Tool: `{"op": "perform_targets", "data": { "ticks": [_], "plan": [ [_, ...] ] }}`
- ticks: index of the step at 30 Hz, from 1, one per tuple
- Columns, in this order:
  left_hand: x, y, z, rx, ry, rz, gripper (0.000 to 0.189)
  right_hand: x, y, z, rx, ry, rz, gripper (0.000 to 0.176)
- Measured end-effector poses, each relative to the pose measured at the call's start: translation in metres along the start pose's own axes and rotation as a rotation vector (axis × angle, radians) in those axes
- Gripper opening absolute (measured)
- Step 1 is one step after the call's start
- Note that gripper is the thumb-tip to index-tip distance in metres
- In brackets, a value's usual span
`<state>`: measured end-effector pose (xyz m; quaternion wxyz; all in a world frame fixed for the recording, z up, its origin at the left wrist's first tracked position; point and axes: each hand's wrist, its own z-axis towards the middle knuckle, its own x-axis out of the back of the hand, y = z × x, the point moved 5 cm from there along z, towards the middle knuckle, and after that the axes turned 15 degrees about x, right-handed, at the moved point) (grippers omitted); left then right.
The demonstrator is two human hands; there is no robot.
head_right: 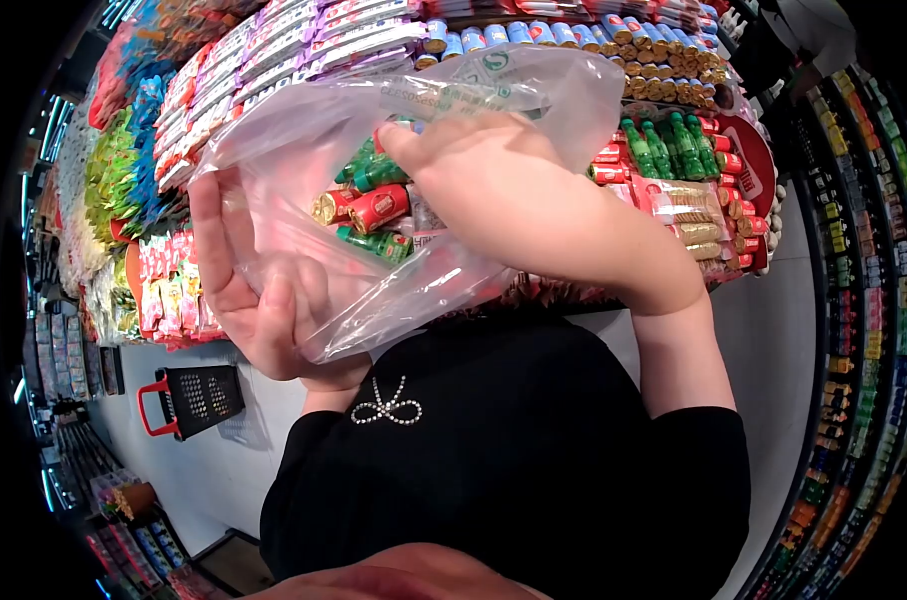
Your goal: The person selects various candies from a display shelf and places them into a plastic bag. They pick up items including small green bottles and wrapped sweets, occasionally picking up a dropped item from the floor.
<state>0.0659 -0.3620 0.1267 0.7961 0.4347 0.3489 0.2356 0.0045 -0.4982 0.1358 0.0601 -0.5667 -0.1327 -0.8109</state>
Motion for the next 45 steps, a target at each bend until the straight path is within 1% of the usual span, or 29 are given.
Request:
{"op": "perform_targets", "data": {
  "ticks": [1,3,4,6,7,9,10,12,13,14,15,16,17,18,19,21,22,24,27,28,30,33,34,37,39,41,42,43,45],
  "plan": [
    [0.000,0.000,0.000,0.004,-0.005,0.005,0.073,0.002,0.000,-0.003,-0.003,-0.001,-0.001,0.039],
    [-0.001,-0.001,0.000,0.007,-0.014,0.018,0.073,0.010,-0.002,-0.011,-0.008,0.019,0.237,0.041],
    [-0.001,-0.001,0.001,0.008,-0.014,0.024,0.073,0.016,-0.004,-0.014,-0.012,0.016,0.238,0.041],
    [-0.002,-0.002,0.002,0.009,-0.017,0.035,0.073,0.024,-0.002,-0.021,-0.109,0.024,0.416,0.039],
    [-0.003,-0.003,0.002,0.011,-0.020,0.039,0.073,0.026,0.000,-0.024,-0.113,0.023,0.417,0.039],
    [-0.002,-0.004,0.003,0.019,-0.018,0.045,0.073,0.042,-0.001,-0.033,0.101,0.211,0.376,0.038],
    [-0.002,-0.004,0.003,-0.010,-0.003,0.048,0.073,0.051,-0.002,-0.040,0.197,0.276,0.413,0.030],
    [-0.001,-0.004,0.006,-0.068,0.024,0.052,0.074,0.079,-0.005,-0.063,0.363,0.516,0.431,0.024],
    [-0.002,-0.004,0.006,-0.094,0.034,0.052,0.074,0.084,0.002,-0.079,0.514,0.610,0.580,0.026],
    [-0.002,-0.004,0.007,-0.120,0.044,0.051,0.075,0.084,0.008,-0.102,0.547,0.679,0.623,0.033],
    [-0.003,-0.004,0.007,-0.115,0.036,0.044,0.075,0.085,0.008,-0.110,0.421,1.007,0.410,0.025],
    [-0.003,-0.003,0.007,-0.108,0.055,0.049,0.075,0.083,0.018,-0.124,0.344,1.074,0.396,0.028],
    [-0.002,-0.003,0.006,-0.098,0.074,0.058,0.075,0.078,0.026,-0.132,0.129,1.156,0.452,0.031],
    [-0.003,-0.003,0.008,-0.168,0.045,0.052,0.074,0.066,0.031,-0.136,-0.107,1.207,0.432,0.037],
    [-0.004,-0.003,0.009,-0.167,0.044,0.052,0.074,0.054,0.033,-0.139,-0.342,1.249,0.411,0.042],
    [-0.005,-0.001,0.009,-0.170,0.046,0.075,0.074,0.043,0.031,-0.120,-0.435,1.118,0.552,0.059],
    [-0.005,0.000,0.009,-0.172,0.048,0.079,0.074,0.037,0.026,-0.117,-0.536,0.923,0.628,0.074],
    [-0.007,0.001,0.011,-0.134,0.022,0.064,0.072,0.004,0.034,-0.119,-0.284,0.438,0.630,0.081],
    [-0.009,0.001,0.014,-0.088,0.040,0.031,0.069,-0.006,0.012,-0.101,-0.203,0.363,0.702,0.082],
    [-0.010,0.003,0.013,0.004,0.006,-0.030,0.067,-0.023,0.012,-0.099,-0.172,0.416,0.762,0.084],
    [-0.013,0.007,0.019,0.009,-0.020,-0.021,0.066,-0.036,0.011,-0.090,-0.136,0.477,0.820,0.085],
    [-0.018,0.004,0.023,0.066,-0.057,-0.015,0.064,-0.026,-0.001,-0.069,-0.010,0.420,0.520,0.092],
    [-0.019,0.003,0.024,0.060,-0.057,-0.018,0.064,-0.031,0.002,-0.058,0.017,0.285,0.643,0.101],
    [-0.021,-0.002,0.025,0.071,-0.088,-0.003,0.063,-0.017,-0.002,-0.037,-0.036,0.342,0.774,0.105],
    [-0.022,-0.003,0.024,0.084,-0.122,0.017,0.063,-0.018,-0.007,-0.026,-0.013,0.343,0.749,0.104],
    [-0.027,-0.006,0.020,0.151,-0.194,0.067,0.064,-0.023,-0.015,-0.019,0.068,0.418,0.704,0.100],
    [-0.030,-0.007,0.018,0.084,-0.172,0.029,0.061,-0.027,-0.016,-0.016,0.055,0.453,0.716,0.100],
    [-0.028,-0.003,0.016,0.081,-0.171,0.029,0.061,-0.036,-0.017,-0.015,0.058,0.454,0.714,0.100],
    [-0.035,0.002,0.008,0.065,-0.367,0.665,0.056,-0.035,-0.016,-0.010,0.093,0.669,0.732,0.102]
  ]
}}
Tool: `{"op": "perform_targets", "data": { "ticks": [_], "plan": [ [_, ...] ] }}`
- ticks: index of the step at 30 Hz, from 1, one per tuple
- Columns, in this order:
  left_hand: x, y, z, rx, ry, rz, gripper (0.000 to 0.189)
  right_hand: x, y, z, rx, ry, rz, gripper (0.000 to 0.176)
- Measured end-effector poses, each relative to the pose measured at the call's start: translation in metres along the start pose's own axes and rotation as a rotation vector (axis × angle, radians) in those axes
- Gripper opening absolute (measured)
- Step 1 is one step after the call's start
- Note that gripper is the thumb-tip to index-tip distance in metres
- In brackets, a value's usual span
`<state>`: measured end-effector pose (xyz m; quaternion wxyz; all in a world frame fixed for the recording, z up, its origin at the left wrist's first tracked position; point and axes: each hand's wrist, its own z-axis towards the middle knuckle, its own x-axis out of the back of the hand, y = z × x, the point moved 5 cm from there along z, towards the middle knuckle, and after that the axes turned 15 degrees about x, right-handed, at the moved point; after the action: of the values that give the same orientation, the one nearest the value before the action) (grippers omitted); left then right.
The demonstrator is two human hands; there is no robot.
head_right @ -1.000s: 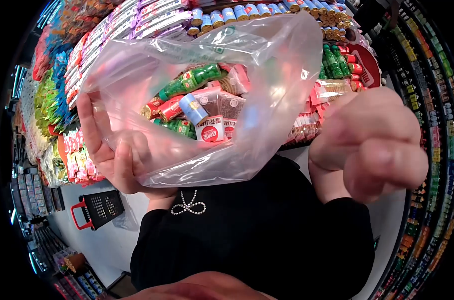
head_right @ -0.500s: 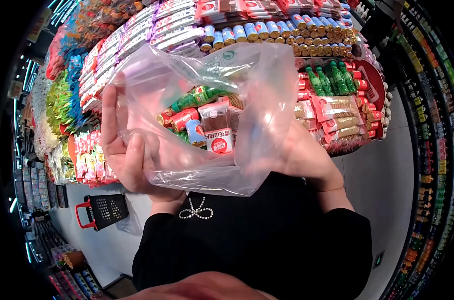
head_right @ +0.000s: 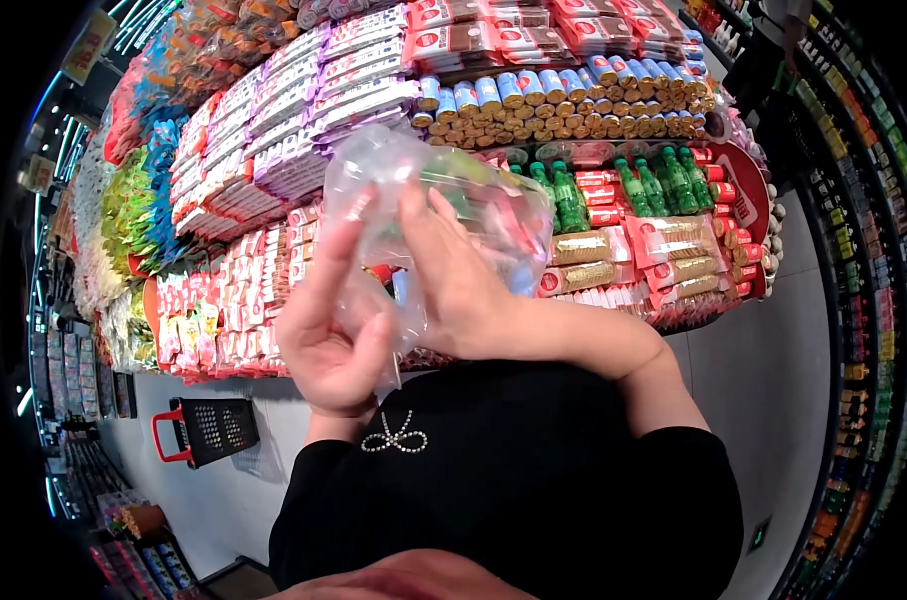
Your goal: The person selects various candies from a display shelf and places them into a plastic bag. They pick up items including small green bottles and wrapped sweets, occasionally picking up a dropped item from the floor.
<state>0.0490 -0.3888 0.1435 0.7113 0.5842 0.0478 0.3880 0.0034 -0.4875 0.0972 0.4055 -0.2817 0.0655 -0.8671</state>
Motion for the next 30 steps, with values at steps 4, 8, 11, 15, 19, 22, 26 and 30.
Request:
{"op": "perform_targets", "data": {
  "ticks": [4,8,11,15,19,22,26,30],
  "plan": [
    [-0.021,0.018,0.000,-0.381,0.042,0.230,0.031,-0.017,0.029,-0.012,-0.289,0.193,0.389,0.105],
    [-0.027,0.016,-0.006,-0.445,-0.099,0.313,0.024,-0.018,0.037,-0.019,-0.760,0.331,0.824,0.094],
    [-0.030,0.017,-0.011,-0.508,-0.129,0.362,0.022,0.002,0.012,0.003,-0.156,0.041,0.173,0.067],
    [-0.021,0.021,-0.013,-0.400,-0.122,0.331,0.024,0.010,-0.006,0.010,0.060,-0.080,-0.027,0.028],
    [-0.004,0.019,-0.019,-0.418,-0.070,0.189,0.021,0.018,-0.009,0.014,0.121,-0.025,-0.028,0.024],
    [0.007,0.017,-0.023,-0.397,-0.068,0.075,0.019,0.017,-0.002,0.011,0.128,0.047,-0.042,0.027],
    [0.023,-0.013,-0.036,-0.128,0.162,-0.130,0.013,0.024,0.004,0.009,0.134,0.015,-0.057,0.027],
    [0.036,-0.041,-0.044,0.006,0.267,-0.107,0.019,0.019,0.028,-0.010,-0.344,0.126,0.149,0.028]
  ]
}}
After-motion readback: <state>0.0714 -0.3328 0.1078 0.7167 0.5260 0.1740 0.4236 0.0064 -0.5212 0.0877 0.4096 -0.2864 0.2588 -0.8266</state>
